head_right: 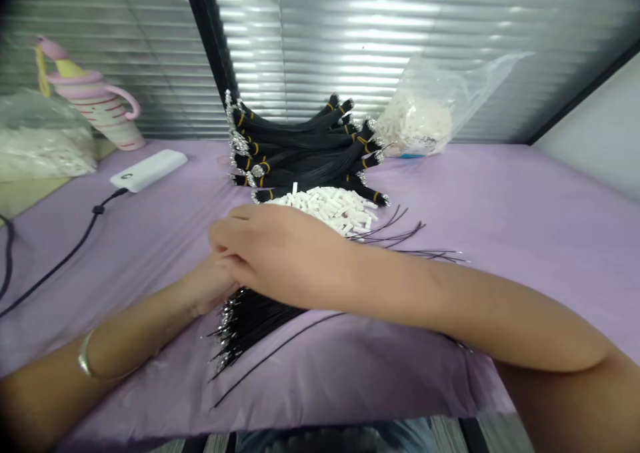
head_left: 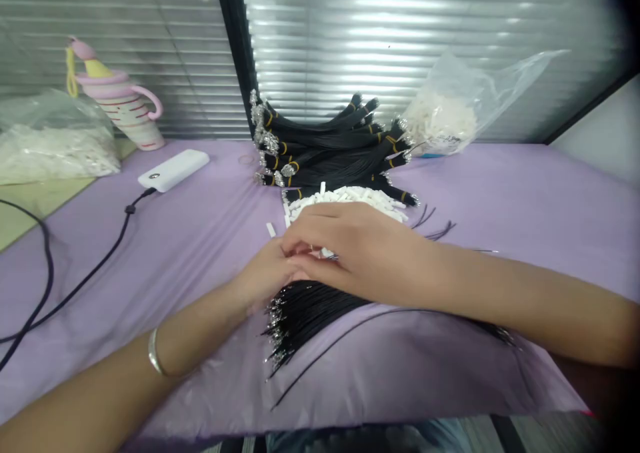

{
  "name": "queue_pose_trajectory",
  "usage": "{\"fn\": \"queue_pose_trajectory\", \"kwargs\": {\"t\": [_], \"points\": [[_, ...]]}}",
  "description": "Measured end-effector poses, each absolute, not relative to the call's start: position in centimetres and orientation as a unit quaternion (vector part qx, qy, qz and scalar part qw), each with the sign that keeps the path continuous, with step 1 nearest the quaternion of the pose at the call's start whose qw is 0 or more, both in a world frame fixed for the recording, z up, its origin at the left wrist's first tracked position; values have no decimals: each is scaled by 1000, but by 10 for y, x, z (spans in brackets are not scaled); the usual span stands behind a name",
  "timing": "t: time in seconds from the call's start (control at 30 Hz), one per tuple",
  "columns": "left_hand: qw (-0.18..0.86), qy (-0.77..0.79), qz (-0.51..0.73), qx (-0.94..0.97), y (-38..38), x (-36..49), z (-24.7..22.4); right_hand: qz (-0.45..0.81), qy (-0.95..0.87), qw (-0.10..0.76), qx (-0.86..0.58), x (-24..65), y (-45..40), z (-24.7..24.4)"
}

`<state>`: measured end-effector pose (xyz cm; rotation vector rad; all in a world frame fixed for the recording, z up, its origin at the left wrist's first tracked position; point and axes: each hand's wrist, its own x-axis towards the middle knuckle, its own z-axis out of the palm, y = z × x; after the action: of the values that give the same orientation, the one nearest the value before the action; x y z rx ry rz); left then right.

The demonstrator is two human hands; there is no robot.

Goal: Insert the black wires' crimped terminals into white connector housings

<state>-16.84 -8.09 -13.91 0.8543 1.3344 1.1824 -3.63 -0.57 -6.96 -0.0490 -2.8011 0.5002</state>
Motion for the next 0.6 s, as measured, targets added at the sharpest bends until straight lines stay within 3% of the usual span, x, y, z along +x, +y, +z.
{"fn": "queue_pose_trajectory", "kwargs": {"t": [0.13,0.2,0.33,0.43,0.6], "points": [[568,541,495,373,-81,-168,-151,152,-982,108,-27,-26,16,-79],[517,571,469,432,-83,-170,-150,153,-981,113,-43,-13,23,-94],[237,671,358,605,-78,-206,-121,103,-983,138,-61,25,28,-114],[36,757,387,525,-62,-278,-94,67,-986,132,-77,57,32,-111],[238,702,465,484,-37,-393,-86,36,-975,142,-165,100,49,-103]]}}
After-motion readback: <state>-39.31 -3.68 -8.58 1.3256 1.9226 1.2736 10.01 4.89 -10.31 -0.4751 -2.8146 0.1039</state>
